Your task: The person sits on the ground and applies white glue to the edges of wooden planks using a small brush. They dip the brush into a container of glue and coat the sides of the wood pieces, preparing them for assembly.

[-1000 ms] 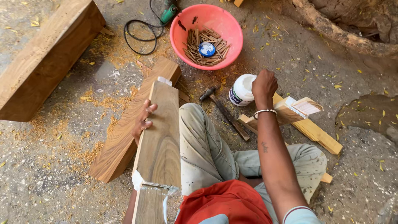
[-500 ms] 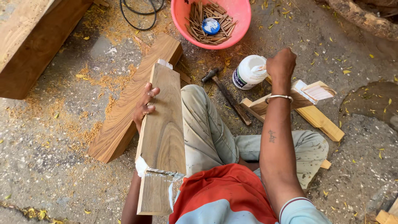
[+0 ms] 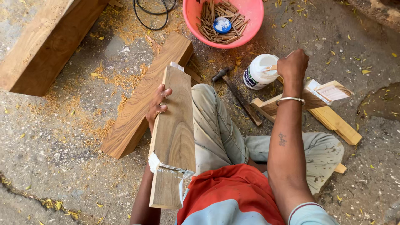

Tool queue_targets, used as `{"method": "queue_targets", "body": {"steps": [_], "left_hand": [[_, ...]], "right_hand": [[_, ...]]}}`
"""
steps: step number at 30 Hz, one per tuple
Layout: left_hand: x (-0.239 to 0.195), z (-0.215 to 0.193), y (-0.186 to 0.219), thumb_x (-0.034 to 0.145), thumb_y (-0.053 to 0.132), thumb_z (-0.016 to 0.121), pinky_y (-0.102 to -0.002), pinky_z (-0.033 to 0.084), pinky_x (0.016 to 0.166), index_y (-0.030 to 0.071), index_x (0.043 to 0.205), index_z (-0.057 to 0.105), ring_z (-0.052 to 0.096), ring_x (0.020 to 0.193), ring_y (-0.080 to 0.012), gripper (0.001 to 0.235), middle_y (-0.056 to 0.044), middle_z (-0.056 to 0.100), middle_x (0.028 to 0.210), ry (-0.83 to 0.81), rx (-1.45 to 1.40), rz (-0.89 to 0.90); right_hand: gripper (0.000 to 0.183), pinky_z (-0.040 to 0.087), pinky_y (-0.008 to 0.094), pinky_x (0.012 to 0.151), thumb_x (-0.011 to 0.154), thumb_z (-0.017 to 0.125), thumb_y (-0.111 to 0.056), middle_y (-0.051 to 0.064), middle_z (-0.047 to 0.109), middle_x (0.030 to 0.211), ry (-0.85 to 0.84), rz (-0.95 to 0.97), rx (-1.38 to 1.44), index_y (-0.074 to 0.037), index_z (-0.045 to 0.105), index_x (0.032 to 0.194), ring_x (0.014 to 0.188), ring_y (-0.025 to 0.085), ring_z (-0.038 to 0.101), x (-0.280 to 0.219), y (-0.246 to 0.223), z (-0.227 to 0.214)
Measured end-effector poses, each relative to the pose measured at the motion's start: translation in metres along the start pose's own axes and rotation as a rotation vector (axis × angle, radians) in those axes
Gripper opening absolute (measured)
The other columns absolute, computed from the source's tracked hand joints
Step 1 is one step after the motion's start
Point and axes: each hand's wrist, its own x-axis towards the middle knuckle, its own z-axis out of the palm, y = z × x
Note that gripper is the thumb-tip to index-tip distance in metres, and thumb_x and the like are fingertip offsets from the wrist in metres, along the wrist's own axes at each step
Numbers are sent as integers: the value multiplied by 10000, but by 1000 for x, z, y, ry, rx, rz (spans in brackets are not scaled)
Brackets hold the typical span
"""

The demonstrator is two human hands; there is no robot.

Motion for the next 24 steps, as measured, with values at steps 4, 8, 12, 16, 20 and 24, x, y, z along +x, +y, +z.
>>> {"method": "queue_targets", "body": {"steps": [4, 8, 12, 16, 20, 24], "left_hand": [[1, 2, -9, 1061, 333, 656, -540, 389, 1232, 263, 1284, 613, 522, 1500, -384, 237, -151, 445, 1646, 9, -211, -102], [11, 4, -9, 1020, 338, 675, -545, 330, 1267, 256, 1326, 555, 451, 1521, -381, 339, -154, 454, 1640, -2, -144, -26], [34, 12, 2, 983, 332, 725, -551, 292, 1291, 249, 1356, 497, 380, 1551, -381, 445, -152, 448, 1630, 4, -29, 34], [54, 21, 14, 946, 327, 775, -557, 254, 1315, 242, 1386, 440, 309, 1582, -382, 560, -150, 443, 1620, -17, 42, 79], [62, 25, 16, 953, 347, 772, -536, 240, 1317, 227, 1378, 420, 282, 1588, -372, 565, -153, 440, 1630, -39, 88, 73], [63, 31, 14, 977, 371, 727, -523, 228, 1314, 210, 1376, 423, 286, 1583, -359, 527, -147, 444, 1643, -48, 84, 77]], "right_hand": [[160, 543, 383, 645, 905, 645, -24, 237, 740, 848, -274, -75, 271, 91, 755, 920, 707, 288, 726, -27, -29, -22], [259, 502, 222, 649, 1003, 673, -85, 67, 700, 871, -263, -203, 956, 99, 732, 1176, 708, 91, 636, -86, -57, -53], [553, 526, 255, 810, 981, 826, -109, 137, 690, 1210, -306, -118, 1475, 161, 584, 1399, 951, 138, 656, -148, -72, -94], [319, 594, 410, 791, 934, 783, -37, 228, 675, 1117, -620, -180, 1607, 42, 564, 1152, 877, 274, 693, -223, -73, -137], [293, 585, 386, 700, 905, 696, -2, 311, 716, 1155, -736, -179, 1368, -14, 538, 1152, 827, 262, 697, -277, -65, -163], [275, 624, 338, 751, 939, 687, -111, 218, 760, 1169, -611, -505, 938, -27, 614, 1190, 902, 203, 753, -289, -58, -181]]}}
